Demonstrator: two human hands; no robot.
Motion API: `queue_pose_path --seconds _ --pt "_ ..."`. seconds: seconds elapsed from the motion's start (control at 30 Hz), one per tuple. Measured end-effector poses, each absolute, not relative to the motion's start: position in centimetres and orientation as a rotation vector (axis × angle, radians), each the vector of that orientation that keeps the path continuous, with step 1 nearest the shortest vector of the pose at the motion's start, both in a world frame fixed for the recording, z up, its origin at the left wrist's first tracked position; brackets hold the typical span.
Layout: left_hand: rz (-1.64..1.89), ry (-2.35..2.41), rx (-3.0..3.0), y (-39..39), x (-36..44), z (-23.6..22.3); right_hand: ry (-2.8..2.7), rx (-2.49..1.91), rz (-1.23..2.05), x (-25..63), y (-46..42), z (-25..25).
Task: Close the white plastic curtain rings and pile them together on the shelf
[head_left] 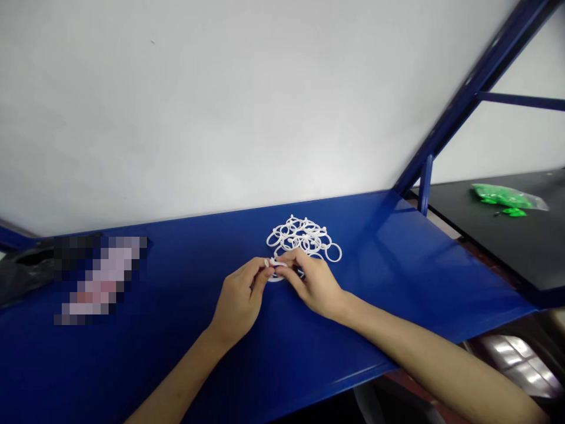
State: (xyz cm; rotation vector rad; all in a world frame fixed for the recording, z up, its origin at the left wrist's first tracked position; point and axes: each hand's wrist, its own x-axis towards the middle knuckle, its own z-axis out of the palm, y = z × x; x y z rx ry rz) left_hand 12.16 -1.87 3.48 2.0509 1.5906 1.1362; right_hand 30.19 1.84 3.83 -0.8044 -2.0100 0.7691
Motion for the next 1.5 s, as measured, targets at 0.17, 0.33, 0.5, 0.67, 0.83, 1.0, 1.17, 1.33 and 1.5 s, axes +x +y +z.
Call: queue_pose_path --seconds 0.17,0.33,0.5,0.67,0.83,1.0,1.17,1.33,1.5 --pt "1.147 1.496 2.039 -1.9 12.1 3.1 -2.051 -0.686 0.661 30.3 1.9 3.7" --pt "1.205 1.504 2.195 -2.0 12.0 2.5 -2.135 -0.632 0.513 30.6 1.7 3.5" --pt "1.210 1.420 2.277 -2.0 11.3 2.6 -2.246 -0.532 0.435 31.3 1.8 3.7" --pt "1.154 1.350 2.296 -1.9 10.9 2.8 -2.342 -0.433 0.417 31.5 2.3 3.9" --pt "1.109 1.472 2.202 -1.1 10.6 3.1 -2.273 -0.610 0.347 31.1 2.9 3.7" --pt "1.011 1.753 2.145 0.6 8.4 2.2 -2.134 -0.953 0.223 31.4 4.5 3.5" --pt "0.828 1.900 2.259 2.3 6.9 0.2 -2.128 -1.005 0.164 31.4 5.9 3.1" --pt "0.769 1.915 2.298 3.0 7.0 -1.0 -2.189 -1.027 0.036 30.7 6.4 2.5" --pt "0.722 1.907 2.296 2.9 7.0 -1.0 -2.160 -1.115 -0.008 32.1 7.3 3.0"
